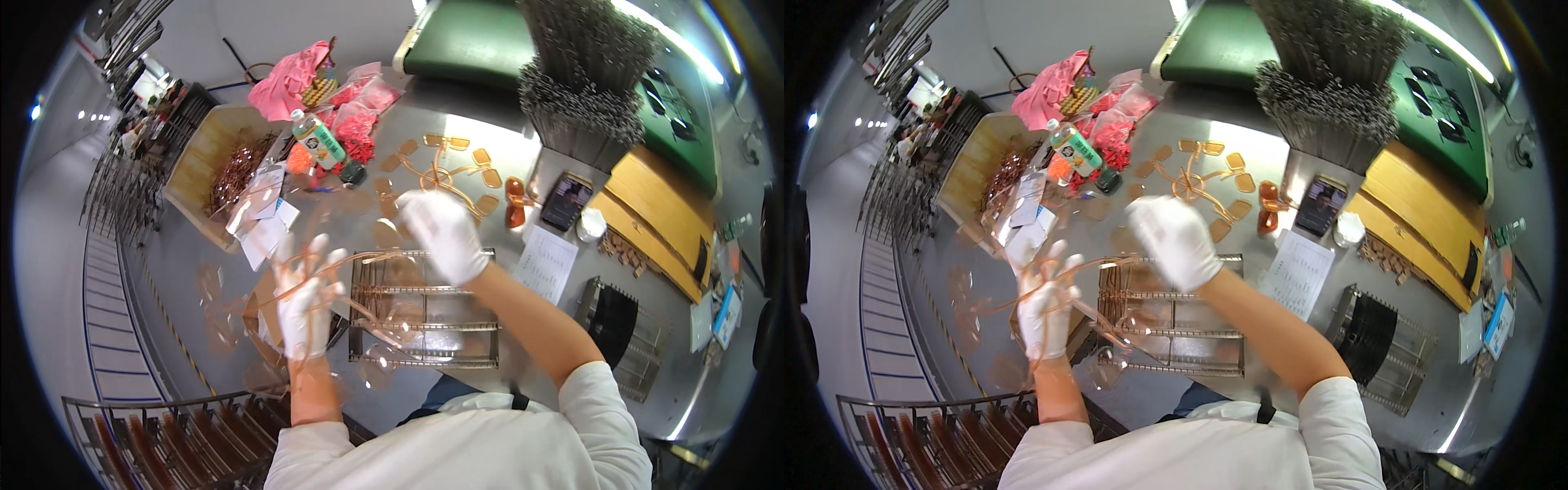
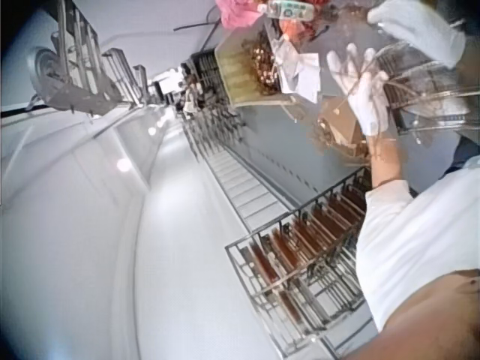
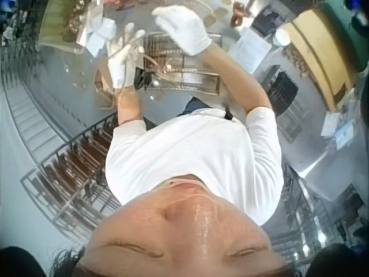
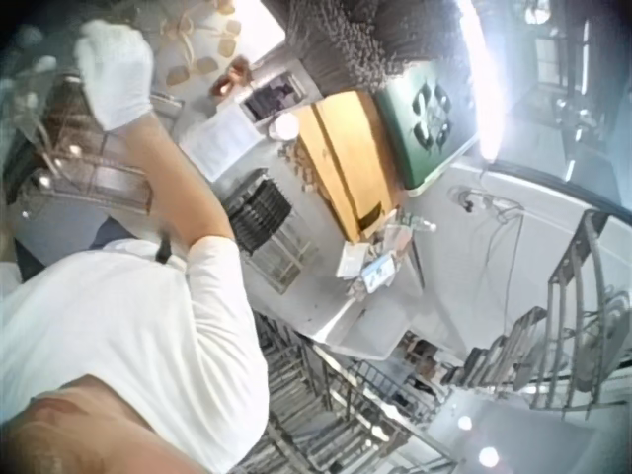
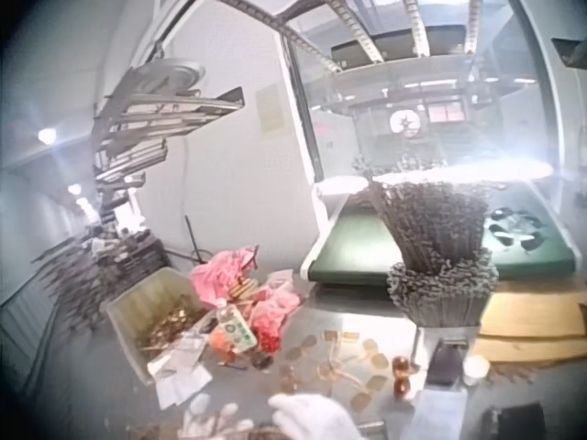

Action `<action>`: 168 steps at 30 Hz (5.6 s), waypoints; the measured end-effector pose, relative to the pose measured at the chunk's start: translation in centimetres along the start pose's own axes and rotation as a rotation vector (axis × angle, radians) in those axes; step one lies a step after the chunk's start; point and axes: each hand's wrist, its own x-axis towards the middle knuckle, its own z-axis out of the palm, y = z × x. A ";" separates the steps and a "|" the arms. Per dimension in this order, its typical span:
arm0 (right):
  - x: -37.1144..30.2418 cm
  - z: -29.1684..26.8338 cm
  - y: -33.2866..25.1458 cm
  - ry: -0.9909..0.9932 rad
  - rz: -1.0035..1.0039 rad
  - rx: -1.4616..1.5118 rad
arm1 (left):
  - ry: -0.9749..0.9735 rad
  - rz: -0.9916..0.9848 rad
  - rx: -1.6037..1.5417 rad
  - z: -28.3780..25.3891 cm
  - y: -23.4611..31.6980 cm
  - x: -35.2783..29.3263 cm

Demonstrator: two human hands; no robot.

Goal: The person assembles sunglasses by inserting black and copper frames into a metal rack on a workbench. They handle multiple frames one at a time, placing them into slots and occasionally adjusting the rack.

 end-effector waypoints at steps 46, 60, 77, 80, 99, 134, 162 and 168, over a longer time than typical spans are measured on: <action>-5.6 -15.6 -14.2 0.023 -0.150 -0.016 | -0.918 -0.099 -0.494 14.5 -6.4 0.6; -5.9 -15.2 -13.5 0.055 0.109 0.297 | -0.941 0.158 -0.115 15.6 -6.0 2.3; -6.1 -10.3 -13.3 -0.375 0.192 0.119 | -0.385 0.531 1.019 15.2 0.2 5.2; -6.6 -11.5 -14.9 -0.648 -0.156 -0.767 | -0.536 0.428 1.427 13.9 2.2 5.3; -6.2 -18.2 -5.5 -0.922 0.396 1.065 | -1.049 1.208 1.952 15.6 9.3 -0.4; -8.2 -16.4 -6.4 -0.540 -0.140 -0.643 | -0.195 0.106 -0.730 2.4 6.9 -2.2; -18.1 -7.0 -6.0 -0.192 0.684 0.454 | -0.787 -0.635 0.243 10.1 -9.9 -8.0; -15.0 -10.3 -10.5 -0.643 0.487 -0.048 | -0.354 -0.761 -0.118 6.2 -9.2 -9.0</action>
